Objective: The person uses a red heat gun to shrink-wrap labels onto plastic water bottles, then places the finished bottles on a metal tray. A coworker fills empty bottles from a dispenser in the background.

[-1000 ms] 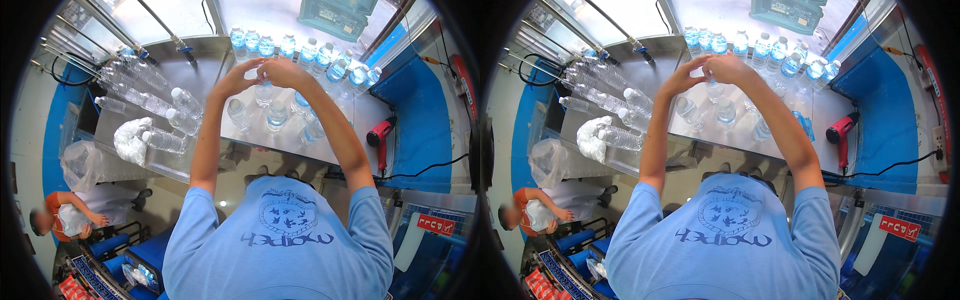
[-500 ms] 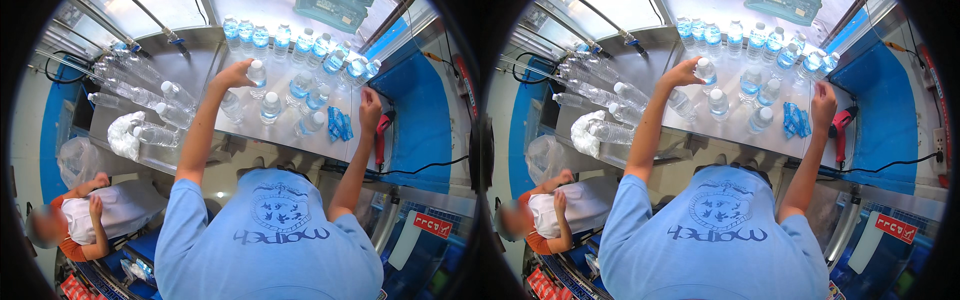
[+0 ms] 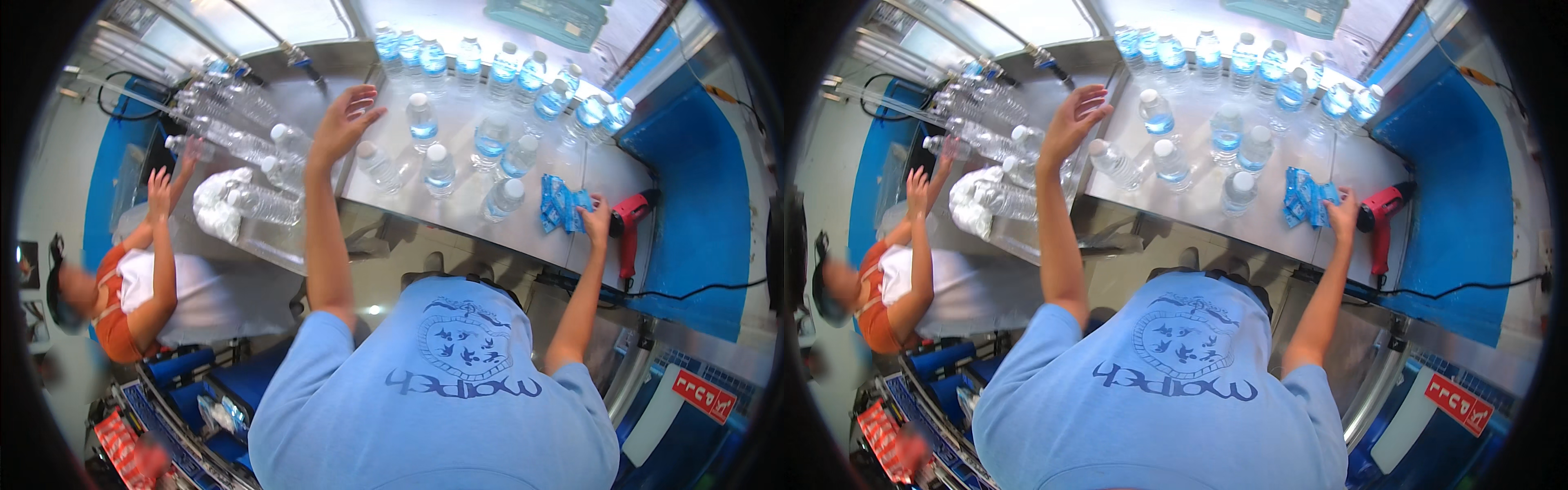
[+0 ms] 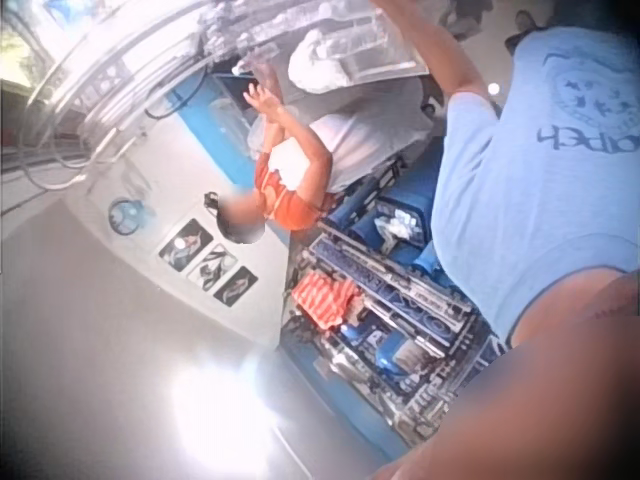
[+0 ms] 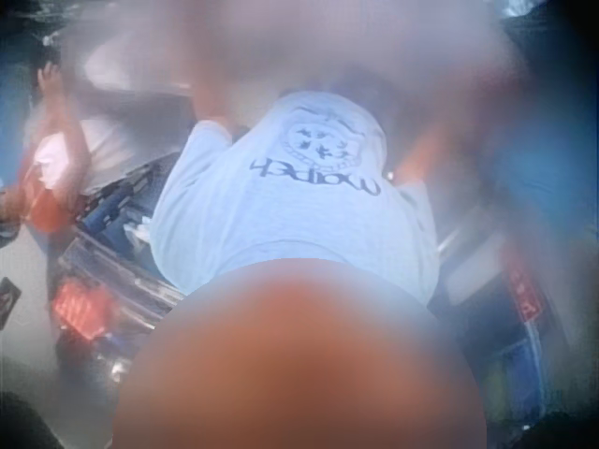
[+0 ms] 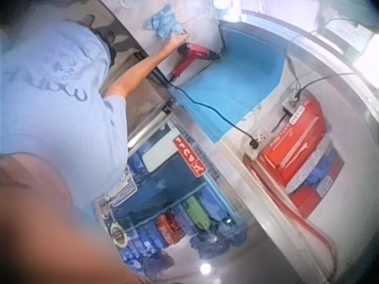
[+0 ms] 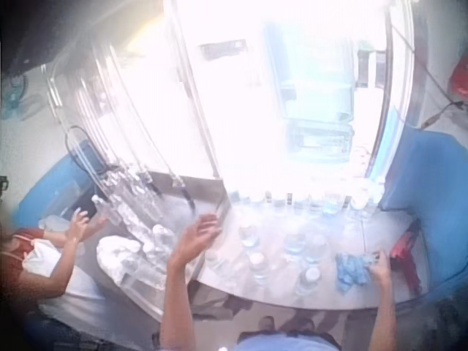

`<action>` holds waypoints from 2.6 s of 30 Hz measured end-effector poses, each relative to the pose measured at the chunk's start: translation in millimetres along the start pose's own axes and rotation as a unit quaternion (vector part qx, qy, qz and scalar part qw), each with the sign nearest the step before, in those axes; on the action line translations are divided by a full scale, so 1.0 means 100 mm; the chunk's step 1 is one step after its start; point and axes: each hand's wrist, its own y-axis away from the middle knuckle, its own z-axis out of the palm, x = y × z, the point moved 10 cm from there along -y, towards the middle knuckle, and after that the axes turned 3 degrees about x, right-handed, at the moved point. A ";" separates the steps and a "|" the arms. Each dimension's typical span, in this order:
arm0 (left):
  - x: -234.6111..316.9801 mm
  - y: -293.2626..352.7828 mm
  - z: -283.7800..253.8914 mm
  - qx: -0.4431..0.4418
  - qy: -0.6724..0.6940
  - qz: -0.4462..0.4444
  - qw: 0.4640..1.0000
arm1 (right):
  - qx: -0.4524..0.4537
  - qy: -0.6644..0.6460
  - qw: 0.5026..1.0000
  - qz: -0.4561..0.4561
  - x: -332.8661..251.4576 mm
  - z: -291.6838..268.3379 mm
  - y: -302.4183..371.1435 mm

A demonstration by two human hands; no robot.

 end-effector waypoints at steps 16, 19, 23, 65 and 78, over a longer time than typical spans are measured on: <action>-0.72 1.09 0.44 0.164 0.266 -0.019 0.950 | -0.156 -0.033 0.986 -0.054 -0.94 0.27 -0.31; -0.69 1.10 0.35 0.189 0.272 0.003 0.944 | -0.150 0.020 0.987 -0.048 -0.92 0.20 -0.26; -0.77 1.10 0.29 0.219 0.277 -0.020 0.935 | -0.071 0.045 0.989 -0.123 -0.95 0.12 -0.27; 0.69 0.97 -0.36 0.121 -0.339 0.219 0.907 | -0.234 0.029 0.758 -0.608 -5.76 0.46 1.73; 0.01 1.11 0.04 0.159 0.023 0.087 0.983 | -0.329 -0.035 0.816 -0.475 -5.48 0.90 1.79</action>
